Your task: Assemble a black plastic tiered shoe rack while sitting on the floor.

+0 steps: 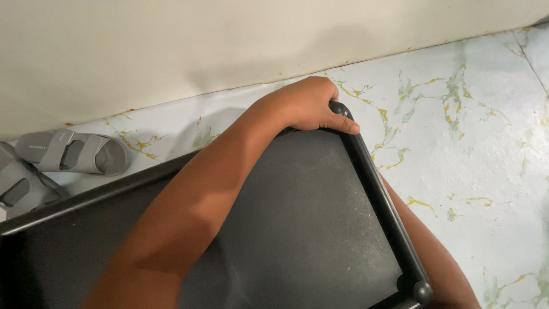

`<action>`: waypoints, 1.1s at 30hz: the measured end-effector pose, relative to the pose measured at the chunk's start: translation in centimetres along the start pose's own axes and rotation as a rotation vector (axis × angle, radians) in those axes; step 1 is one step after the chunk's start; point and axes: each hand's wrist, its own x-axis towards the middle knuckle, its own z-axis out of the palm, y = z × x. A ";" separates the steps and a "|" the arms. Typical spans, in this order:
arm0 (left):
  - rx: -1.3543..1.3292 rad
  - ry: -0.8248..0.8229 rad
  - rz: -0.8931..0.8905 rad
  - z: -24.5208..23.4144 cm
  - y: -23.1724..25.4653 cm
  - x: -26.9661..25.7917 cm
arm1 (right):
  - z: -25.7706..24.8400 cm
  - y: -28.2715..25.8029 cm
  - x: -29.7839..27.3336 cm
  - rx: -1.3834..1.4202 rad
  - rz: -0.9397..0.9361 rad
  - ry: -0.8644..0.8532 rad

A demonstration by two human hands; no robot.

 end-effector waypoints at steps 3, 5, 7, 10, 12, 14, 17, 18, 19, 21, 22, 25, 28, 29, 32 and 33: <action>0.007 -0.003 0.011 -0.1 0.2 0.1 | -0.3 2.1 -1.7 -0.022 0.006 0.002; 0.011 -0.010 0.003 0.0 0.4 0.1 | -0.4 2.9 -2.7 -0.034 0.010 0.006; 0.021 -0.016 -0.009 0.0 0.4 0.0 | -0.2 3.4 -3.3 -0.041 0.011 0.006; -0.006 -0.028 -0.016 0.0 0.4 0.2 | -0.2 3.7 -3.8 -0.060 0.007 0.009; -0.013 -0.036 -0.012 0.0 0.4 0.1 | -0.2 3.8 -4.1 -0.074 0.007 0.009; -0.013 -0.027 -0.005 0.0 0.2 0.2 | -0.2 -4.4 -2.3 -0.088 0.009 0.010; -0.009 -0.016 0.020 -0.3 0.7 0.1 | 0.0 -10.8 -1.4 -0.111 0.013 0.015; -0.005 -0.013 0.033 -0.4 0.9 -0.1 | 0.2 -11.9 -1.2 -0.118 0.015 0.013; -0.007 -0.012 0.032 -0.1 0.6 0.1 | 0.3 -12.2 -1.2 -0.124 0.017 0.012; -0.012 -0.007 0.040 0.4 0.1 0.5 | 0.7 -12.9 -1.2 -0.135 0.018 0.004; -0.010 -0.006 0.041 0.5 -0.2 0.7 | 0.8 -13.2 -1.1 -0.140 0.016 0.005; -0.017 -0.015 0.019 1.6 -0.9 1.3 | 0.6 -13.4 -1.5 -0.158 0.020 0.010; -0.044 0.012 0.046 2.7 -2.1 2.2 | 0.5 -13.5 -1.8 -0.177 0.030 0.015; -0.054 0.024 0.047 3.1 -2.6 2.5 | 0.4 -13.5 -2.0 -0.184 0.033 0.017; -0.037 0.019 0.000 3.2 -2.6 2.4 | 0.4 -14.1 -2.5 -0.201 0.030 0.023; -0.013 0.000 -0.048 3.0 -2.4 2.1 | 0.5 -14.3 -2.8 -0.207 0.026 0.025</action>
